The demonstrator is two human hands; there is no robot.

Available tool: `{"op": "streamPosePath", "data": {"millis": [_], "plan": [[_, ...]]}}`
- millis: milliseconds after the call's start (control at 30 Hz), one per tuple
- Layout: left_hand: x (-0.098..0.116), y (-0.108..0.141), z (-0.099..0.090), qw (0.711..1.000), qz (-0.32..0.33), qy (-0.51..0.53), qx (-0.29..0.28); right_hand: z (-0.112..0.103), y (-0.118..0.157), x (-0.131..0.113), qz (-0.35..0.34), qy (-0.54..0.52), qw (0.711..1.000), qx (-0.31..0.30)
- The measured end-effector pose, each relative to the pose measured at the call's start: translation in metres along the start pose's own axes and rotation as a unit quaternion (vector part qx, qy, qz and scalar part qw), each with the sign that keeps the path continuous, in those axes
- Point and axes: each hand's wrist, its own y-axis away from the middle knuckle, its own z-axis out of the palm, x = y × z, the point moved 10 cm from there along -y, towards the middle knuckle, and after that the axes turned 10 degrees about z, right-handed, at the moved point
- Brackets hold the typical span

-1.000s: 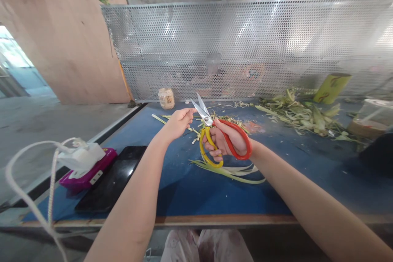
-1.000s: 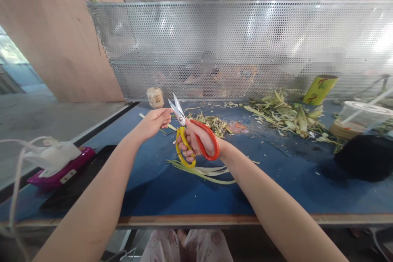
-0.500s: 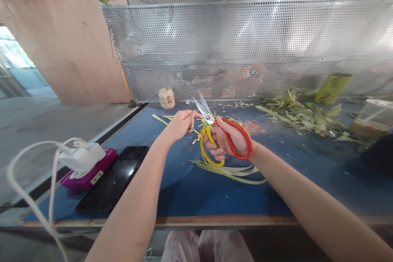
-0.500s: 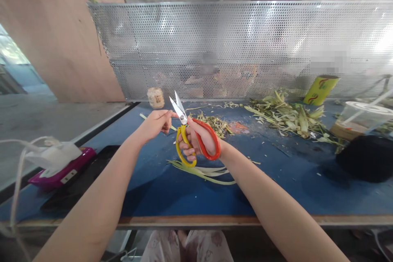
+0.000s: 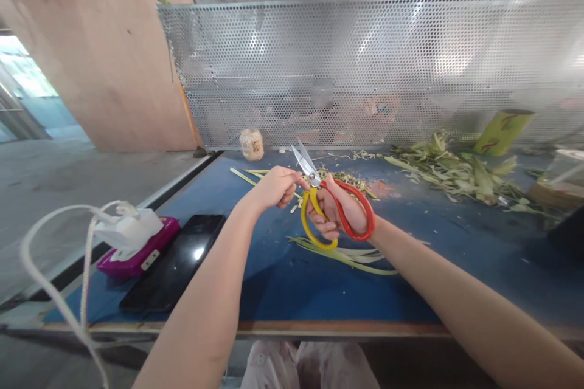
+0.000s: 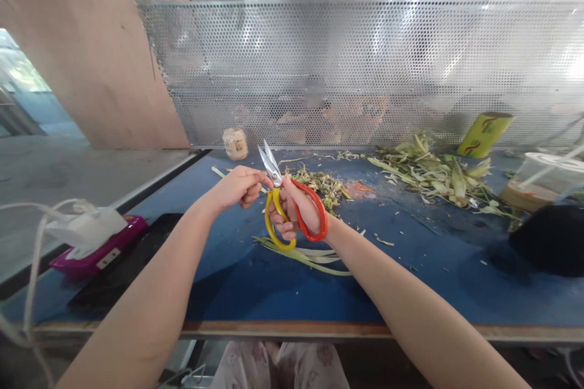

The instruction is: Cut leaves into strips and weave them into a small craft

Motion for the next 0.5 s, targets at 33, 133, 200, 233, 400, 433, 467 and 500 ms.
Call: {"op": "streamPosePath", "data": {"millis": [33, 133, 200, 233, 400, 433, 467, 500], "plan": [[0.001, 0.001, 0.000, 1.000, -0.001, -0.003, -0.001, -0.002, 0.000, 0.002, 0.011, 0.007, 1.000, 0.014], [0.003, 0.001, 0.001, 1.000, 0.006, -0.008, -0.006, -0.004, -0.001, 0.005, 0.025, 0.016, 0.999, 0.025], [0.002, 0.001, -0.001, 1.000, 0.003, -0.013, -0.003, 0.000, 0.000, 0.002, 0.006, 0.007, 1.000, -0.003], [0.000, 0.001, -0.001, 1.000, 0.002, -0.016, -0.001, 0.003, 0.001, 0.000, -0.009, 0.000, 1.000, -0.021], [-0.002, -0.001, -0.001, 0.999, 0.018, -0.029, 0.001, 0.009, 0.002, -0.006, -0.044, -0.014, 0.997, -0.070], [-0.001, -0.001, -0.001, 0.999, 0.024, -0.031, -0.002, 0.008, 0.002, -0.006, -0.044, -0.011, 0.997, -0.070], [0.000, -0.001, -0.001, 0.999, 0.029, -0.034, -0.006, 0.008, 0.003, -0.006, -0.043, -0.007, 0.997, -0.068], [0.001, -0.001, 0.000, 0.999, 0.035, -0.038, -0.010, 0.008, 0.003, -0.006, -0.044, -0.002, 0.997, -0.067]]}}
